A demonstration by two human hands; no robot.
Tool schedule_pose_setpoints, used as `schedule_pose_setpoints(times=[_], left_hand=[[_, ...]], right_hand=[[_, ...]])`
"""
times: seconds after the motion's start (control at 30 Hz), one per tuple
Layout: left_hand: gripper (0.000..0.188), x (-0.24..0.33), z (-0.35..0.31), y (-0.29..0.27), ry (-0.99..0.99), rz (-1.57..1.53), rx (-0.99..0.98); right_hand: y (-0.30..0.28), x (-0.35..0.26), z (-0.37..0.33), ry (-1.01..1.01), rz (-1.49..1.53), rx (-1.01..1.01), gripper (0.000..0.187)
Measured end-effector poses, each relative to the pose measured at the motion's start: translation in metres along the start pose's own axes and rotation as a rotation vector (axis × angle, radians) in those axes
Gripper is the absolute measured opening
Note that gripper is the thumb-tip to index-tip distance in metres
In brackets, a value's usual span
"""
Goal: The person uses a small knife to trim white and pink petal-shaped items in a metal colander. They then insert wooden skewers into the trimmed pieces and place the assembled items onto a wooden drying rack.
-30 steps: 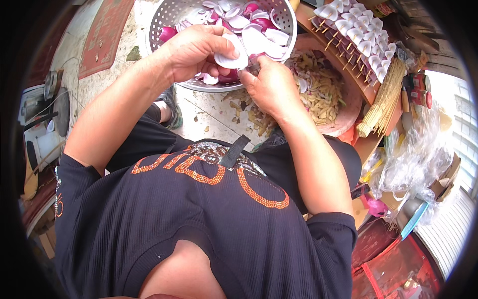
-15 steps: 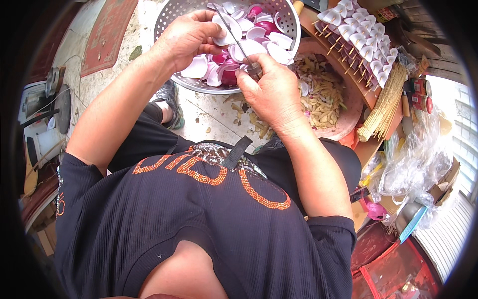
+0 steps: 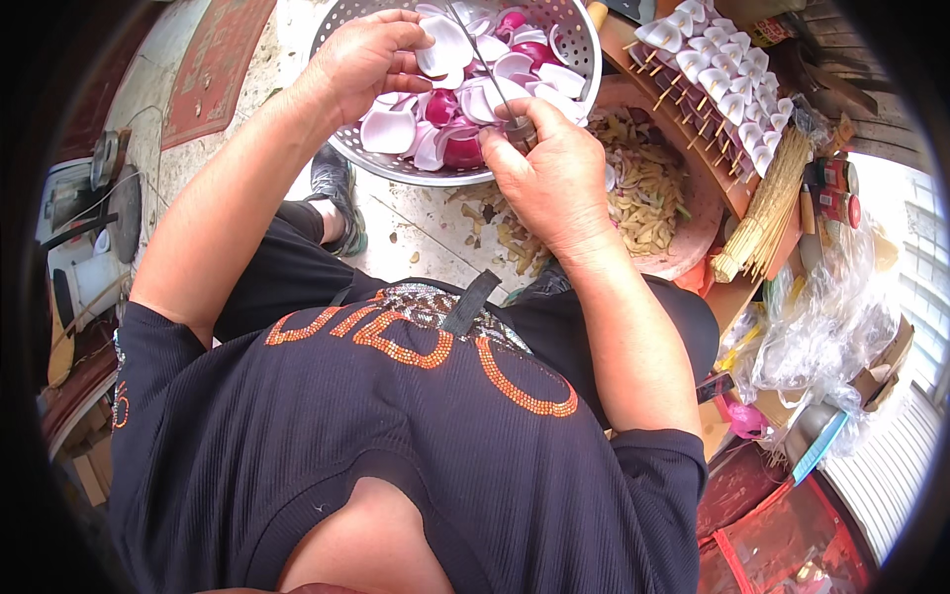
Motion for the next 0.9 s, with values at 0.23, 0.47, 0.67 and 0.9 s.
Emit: schedule_pose_setpoints(times=[0.23, 0.47, 0.67, 0.9], left_hand=[[0.016, -0.001, -0.004, 0.011, 0.006, 0.096, -0.018], [0.014, -0.001, 0.003, 0.001, 0.012, 0.057, -0.029], [0.010, 0.001, -0.006, 0.013, -0.045, -0.086, 0.006], [0.015, -0.007, -0.013, 0.026, -0.115, -0.127, -0.191]], right_hand=[[0.000, -0.007, -0.001, -0.005, -0.058, -0.038, 0.025], [-0.003, -0.007, -0.001, -0.028, 0.030, 0.013, 0.024], [-0.006, -0.009, 0.000, -0.041, -0.061, 0.024, 0.024], [-0.012, -0.019, 0.000, -0.173, -0.168, 0.123, 0.023]])
Point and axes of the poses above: each hand's wrist, its own z-axis towards the middle knuckle, its own y-axis out of the palm, x = y × z, the point moved 8 cm from there along z, towards the middle knuckle, and after that the axes turned 7 degrees about -z, right-handed, at the moved point
